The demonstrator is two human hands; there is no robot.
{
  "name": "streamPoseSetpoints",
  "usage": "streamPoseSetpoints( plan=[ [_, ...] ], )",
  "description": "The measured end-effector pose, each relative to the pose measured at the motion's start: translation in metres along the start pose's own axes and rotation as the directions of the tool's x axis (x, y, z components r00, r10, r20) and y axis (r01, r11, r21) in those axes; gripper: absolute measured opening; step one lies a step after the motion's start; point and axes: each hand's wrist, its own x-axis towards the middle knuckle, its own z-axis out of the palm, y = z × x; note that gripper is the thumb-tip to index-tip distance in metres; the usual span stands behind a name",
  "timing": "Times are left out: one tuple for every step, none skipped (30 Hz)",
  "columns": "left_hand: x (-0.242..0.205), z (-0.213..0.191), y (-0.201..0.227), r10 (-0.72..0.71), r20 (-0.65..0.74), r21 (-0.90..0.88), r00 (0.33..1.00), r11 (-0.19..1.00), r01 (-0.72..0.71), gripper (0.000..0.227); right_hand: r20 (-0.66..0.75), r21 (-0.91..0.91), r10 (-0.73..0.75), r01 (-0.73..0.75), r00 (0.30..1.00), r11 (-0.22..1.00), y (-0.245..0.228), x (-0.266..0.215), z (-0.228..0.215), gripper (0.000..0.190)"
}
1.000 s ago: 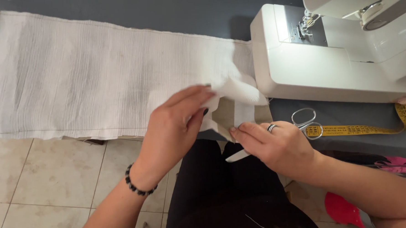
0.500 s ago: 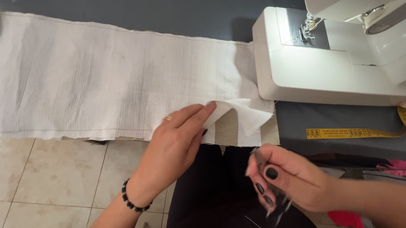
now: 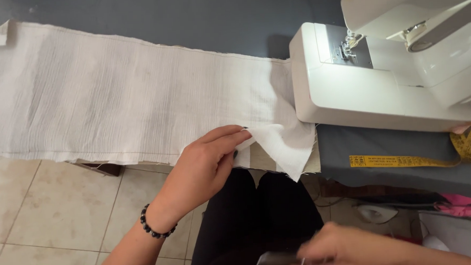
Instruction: A person uses scissors to cut a piece of white fabric on a work table next to a sewing machine.
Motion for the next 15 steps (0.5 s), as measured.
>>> streamPoseSetpoints(
  plan=[
    [0.000, 0.000, 0.001, -0.020, 0.032, -0.007, 0.999, 1.000, 0.020, 0.046, -0.142, -0.045, 0.097, -0.104, 0.985, 0.994, -0.001, -0.003, -0.006, 0.024],
    [0.000, 0.000, -0.001, -0.023, 0.020, -0.009, 1.000, 1.000, 0.023, 0.046, -0.134, -0.054, 0.099, -0.107, 0.986, 0.993, 0.010, -0.011, -0.013, 0.024],
    [0.000, 0.000, -0.002, 0.003, 0.032, 0.022, 0.999, 1.000, -0.004, 0.044, -0.284, -0.205, 0.092, -0.154, 0.954, 0.967, 0.020, -0.017, -0.017, 0.024],
    [0.000, 0.001, -0.004, 0.029, 0.046, 0.052, 0.999, 0.998, -0.031, 0.043, -0.424, -0.342, 0.058, -0.219, 0.904, 0.914, 0.031, -0.024, -0.021, 0.025],
    [-0.001, -0.001, -0.004, 0.027, 0.042, 0.051, 0.999, 0.998, -0.029, 0.043, -0.421, -0.344, 0.059, -0.219, 0.905, 0.913, 0.021, -0.027, -0.026, 0.025],
    [-0.001, -0.003, -0.005, 0.044, 0.063, 0.074, 0.997, 0.996, -0.049, 0.043, -0.415, -0.072, 0.361, -0.425, 0.835, 0.902, 0.011, -0.030, -0.031, 0.037],
    [-0.001, -0.004, -0.005, 0.060, 0.083, 0.095, 0.995, 0.993, -0.068, 0.042, -0.331, 0.195, 0.630, -0.603, 0.702, 0.774, 0.000, -0.033, -0.035, 0.048],
    [-0.001, -0.004, -0.008, 0.057, 0.080, 0.093, 0.995, 0.994, -0.064, 0.042, -0.327, 0.192, 0.633, -0.606, 0.702, 0.772, -0.004, -0.035, -0.038, 0.048],
    [-0.001, -0.004, -0.010, 0.062, 0.086, 0.082, 0.994, 0.994, -0.069, 0.044, -0.339, 0.158, 0.580, -0.563, 0.741, 0.811, -0.008, -0.037, -0.040, 0.058],
    [0.000, -0.004, -0.013, 0.067, 0.091, 0.071, 0.994, 0.995, -0.073, 0.046, -0.348, 0.123, 0.525, -0.518, 0.777, 0.847, -0.011, -0.039, -0.043, 0.071],
    [0.000, -0.005, -0.013, 0.066, 0.090, 0.067, 0.994, 0.995, -0.072, 0.046, -0.346, 0.123, 0.528, -0.521, 0.775, 0.845, -0.007, -0.041, -0.044, 0.071],
    [0.000, -0.006, -0.013, 0.073, 0.096, 0.051, 0.993, 0.996, -0.078, 0.047, -0.400, -0.040, 0.478, -0.535, 0.782, 0.844, -0.002, -0.044, -0.044, 0.057],
    [0.000, -0.007, -0.014, 0.081, 0.101, 0.034, 0.992, 0.996, -0.085, 0.048, -0.445, -0.200, 0.419, -0.544, 0.791, 0.815, 0.003, -0.047, -0.045, 0.048],
    [0.000, -0.008, -0.012, 0.080, 0.099, 0.031, 0.992, 0.996, -0.083, 0.048, -0.443, -0.200, 0.422, -0.546, 0.791, 0.813, 0.012, -0.047, -0.045, 0.048],
    [-0.001, -0.009, -0.010, 0.095, 0.106, 0.044, 0.990, 0.994, -0.100, 0.046, -0.517, -0.315, 0.334, -0.538, 0.788, 0.782, 0.021, -0.047, -0.045, 0.041]
  ],
)
